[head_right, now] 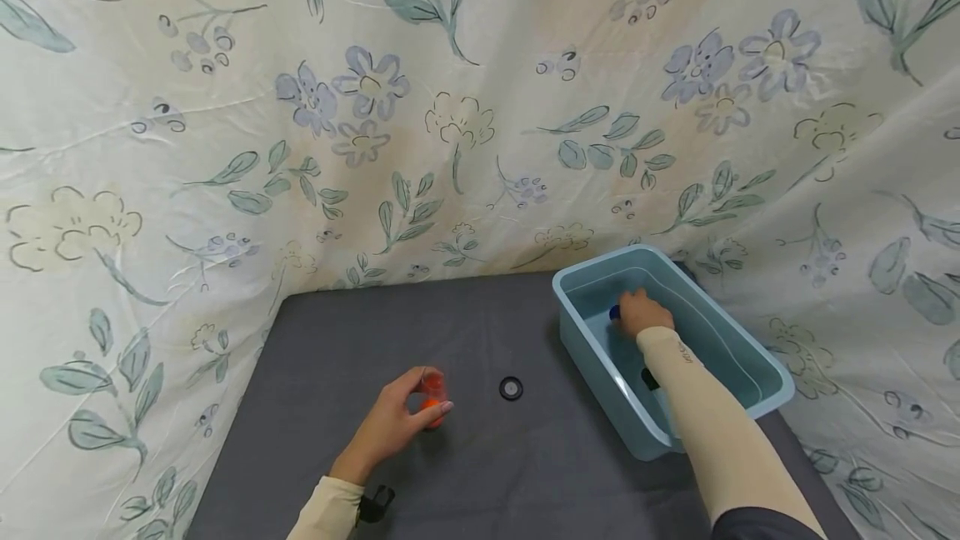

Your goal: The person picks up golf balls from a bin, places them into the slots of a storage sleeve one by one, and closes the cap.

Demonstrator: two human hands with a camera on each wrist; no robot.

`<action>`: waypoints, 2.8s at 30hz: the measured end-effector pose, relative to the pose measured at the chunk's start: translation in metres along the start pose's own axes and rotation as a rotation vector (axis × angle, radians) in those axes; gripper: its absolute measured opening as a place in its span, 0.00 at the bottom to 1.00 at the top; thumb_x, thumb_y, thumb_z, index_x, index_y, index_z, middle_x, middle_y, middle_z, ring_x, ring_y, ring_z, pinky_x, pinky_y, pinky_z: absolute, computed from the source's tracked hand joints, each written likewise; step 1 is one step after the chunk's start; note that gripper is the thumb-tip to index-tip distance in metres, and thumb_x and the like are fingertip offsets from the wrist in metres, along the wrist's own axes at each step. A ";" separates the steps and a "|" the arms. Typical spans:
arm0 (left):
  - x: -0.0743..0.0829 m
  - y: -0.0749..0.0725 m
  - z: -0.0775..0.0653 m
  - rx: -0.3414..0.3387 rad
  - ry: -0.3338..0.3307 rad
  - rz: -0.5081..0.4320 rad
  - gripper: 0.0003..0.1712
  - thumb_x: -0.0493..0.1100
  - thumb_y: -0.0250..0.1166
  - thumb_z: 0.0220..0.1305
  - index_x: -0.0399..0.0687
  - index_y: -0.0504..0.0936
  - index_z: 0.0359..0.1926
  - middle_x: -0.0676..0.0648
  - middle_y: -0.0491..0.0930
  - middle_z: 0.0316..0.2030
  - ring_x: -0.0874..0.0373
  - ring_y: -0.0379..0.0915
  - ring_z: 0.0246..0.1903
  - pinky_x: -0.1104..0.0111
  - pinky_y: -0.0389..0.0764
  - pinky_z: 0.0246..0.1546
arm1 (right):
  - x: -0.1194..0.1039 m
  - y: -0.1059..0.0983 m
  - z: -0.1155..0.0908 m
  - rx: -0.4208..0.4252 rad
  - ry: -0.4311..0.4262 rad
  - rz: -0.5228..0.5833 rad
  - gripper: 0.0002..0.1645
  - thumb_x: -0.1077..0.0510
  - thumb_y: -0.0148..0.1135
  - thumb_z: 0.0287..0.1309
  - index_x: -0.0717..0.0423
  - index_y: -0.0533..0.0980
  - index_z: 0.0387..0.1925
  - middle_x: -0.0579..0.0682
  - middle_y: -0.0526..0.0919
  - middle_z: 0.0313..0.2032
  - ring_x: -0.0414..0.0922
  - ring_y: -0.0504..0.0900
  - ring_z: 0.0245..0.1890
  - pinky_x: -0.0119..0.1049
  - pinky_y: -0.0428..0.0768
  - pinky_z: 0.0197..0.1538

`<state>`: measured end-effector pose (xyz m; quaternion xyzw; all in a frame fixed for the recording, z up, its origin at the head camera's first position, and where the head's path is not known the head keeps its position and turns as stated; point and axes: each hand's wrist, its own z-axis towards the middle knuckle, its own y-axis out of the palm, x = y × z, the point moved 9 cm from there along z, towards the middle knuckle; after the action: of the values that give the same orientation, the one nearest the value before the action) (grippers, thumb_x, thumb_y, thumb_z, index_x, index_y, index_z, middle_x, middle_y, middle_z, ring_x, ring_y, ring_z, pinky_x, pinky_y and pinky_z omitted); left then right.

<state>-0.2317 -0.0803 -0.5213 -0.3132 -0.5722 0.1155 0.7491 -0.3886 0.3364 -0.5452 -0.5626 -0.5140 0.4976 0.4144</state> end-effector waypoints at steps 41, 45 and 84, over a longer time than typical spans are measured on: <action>0.008 0.006 0.002 -0.020 0.009 -0.027 0.25 0.67 0.70 0.63 0.67 0.78 0.56 0.62 0.81 0.47 0.61 0.82 0.49 0.52 0.85 0.52 | -0.081 -0.114 -0.114 0.251 -0.129 0.611 0.37 0.35 0.58 0.73 0.62 0.71 0.64 0.62 0.76 0.58 0.54 0.82 0.45 0.39 0.82 0.36; 0.009 0.006 0.004 -0.013 0.010 -0.035 0.25 0.67 0.70 0.63 0.66 0.78 0.56 0.62 0.81 0.47 0.60 0.82 0.48 0.50 0.85 0.52 | -0.103 -0.115 -0.119 0.266 -0.184 0.652 0.35 0.38 0.61 0.72 0.61 0.72 0.64 0.61 0.77 0.58 0.55 0.82 0.47 0.42 0.84 0.37; 0.019 0.009 0.006 0.021 0.097 -0.081 0.24 0.60 0.70 0.67 0.61 0.78 0.60 0.59 0.81 0.47 0.64 0.81 0.46 0.51 0.86 0.51 | -0.255 -0.040 -0.151 0.081 -0.594 0.988 0.18 0.50 0.68 0.69 0.49 0.79 0.57 0.48 0.79 0.58 0.46 0.80 0.56 0.51 0.83 0.61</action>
<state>-0.2291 -0.0613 -0.5108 -0.2869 -0.5464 0.0758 0.7832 -0.2401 0.0960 -0.4471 -0.5558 -0.2649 0.7880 -0.0078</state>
